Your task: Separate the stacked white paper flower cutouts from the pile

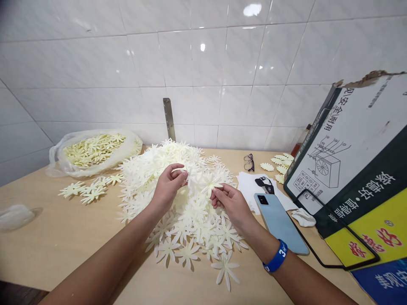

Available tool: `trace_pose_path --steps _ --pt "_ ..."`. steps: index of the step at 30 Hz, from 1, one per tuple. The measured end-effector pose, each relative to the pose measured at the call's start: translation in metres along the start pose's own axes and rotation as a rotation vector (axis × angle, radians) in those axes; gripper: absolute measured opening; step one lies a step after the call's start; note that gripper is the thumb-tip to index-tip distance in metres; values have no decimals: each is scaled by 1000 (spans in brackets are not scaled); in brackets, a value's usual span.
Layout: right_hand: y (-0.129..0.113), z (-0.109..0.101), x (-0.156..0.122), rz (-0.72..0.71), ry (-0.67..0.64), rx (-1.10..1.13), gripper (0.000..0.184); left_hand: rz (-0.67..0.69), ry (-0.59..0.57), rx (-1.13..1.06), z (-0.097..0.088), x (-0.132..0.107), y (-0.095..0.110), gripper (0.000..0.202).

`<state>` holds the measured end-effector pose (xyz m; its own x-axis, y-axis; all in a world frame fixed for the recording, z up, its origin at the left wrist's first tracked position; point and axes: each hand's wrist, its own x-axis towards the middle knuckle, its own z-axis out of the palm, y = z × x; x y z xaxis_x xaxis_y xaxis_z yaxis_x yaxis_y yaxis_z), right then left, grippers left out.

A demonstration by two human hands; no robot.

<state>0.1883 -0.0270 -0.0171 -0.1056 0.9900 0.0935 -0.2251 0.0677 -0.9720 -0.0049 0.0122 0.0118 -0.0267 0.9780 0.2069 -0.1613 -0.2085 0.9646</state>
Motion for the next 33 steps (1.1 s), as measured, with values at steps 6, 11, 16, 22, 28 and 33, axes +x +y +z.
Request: trace_pose_path --steps 6,11,16,22,28,33 --pt "0 -1 0 -1 8 -34 32 82 21 328 -2 0 -5 26" --pt "-2 1 -2 7 1 -69 32 528 -13 622 1 -9 -3 13" --pt "-4 4 -3 -2 -80 -59 26 584 -272 672 9 -20 0 16" --pt "3 1 -2 -37 -106 -84 24 368 -421 540 15 -24 -4 19" --pt "4 1 0 -55 -78 -102 28 344 -432 532 18 -25 -1 16" --pt "4 3 -1 -59 -49 -114 32 226 -421 415 19 -27 -2 14"
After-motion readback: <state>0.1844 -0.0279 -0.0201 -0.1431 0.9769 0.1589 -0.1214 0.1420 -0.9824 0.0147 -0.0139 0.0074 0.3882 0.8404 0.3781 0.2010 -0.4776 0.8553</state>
